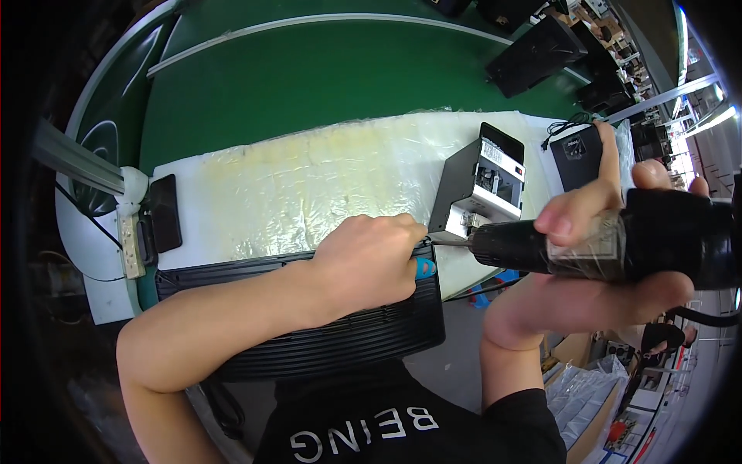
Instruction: Assembling the components of an electronic device housing using an electric screwdriver at a factory workbench.
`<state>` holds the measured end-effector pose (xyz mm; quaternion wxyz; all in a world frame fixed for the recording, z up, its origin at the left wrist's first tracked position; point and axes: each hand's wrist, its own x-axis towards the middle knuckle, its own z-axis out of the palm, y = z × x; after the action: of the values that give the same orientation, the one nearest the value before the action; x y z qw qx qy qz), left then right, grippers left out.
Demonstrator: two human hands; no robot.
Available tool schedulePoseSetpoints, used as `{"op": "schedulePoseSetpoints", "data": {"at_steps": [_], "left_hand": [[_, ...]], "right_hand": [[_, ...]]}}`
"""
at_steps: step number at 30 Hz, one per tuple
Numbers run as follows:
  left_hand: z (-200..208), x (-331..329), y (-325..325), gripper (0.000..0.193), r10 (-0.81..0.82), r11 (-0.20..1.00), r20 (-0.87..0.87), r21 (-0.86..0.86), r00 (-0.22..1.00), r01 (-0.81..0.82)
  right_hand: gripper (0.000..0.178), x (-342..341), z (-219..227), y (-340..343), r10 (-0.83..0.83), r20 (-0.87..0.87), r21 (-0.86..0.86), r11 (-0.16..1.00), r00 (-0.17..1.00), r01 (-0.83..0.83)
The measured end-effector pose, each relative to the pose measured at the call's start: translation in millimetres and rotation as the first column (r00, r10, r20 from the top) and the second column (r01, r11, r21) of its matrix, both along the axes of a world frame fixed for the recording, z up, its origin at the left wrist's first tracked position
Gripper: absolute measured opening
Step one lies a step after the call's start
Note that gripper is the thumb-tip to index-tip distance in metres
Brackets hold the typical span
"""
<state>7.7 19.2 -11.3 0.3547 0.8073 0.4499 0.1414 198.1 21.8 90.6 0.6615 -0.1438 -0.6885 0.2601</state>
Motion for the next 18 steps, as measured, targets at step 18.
{"op": "schedulePoseSetpoints", "data": {"at_steps": [18], "left_hand": [[10, 4, 0, 0.028, 0.014, 1.000, -0.013, -0.026, 1.000, -0.014]], "right_hand": [[0.084, -11, -12, 10, -0.178, 0.258, -0.094, 0.974, 0.950, 0.208]]}}
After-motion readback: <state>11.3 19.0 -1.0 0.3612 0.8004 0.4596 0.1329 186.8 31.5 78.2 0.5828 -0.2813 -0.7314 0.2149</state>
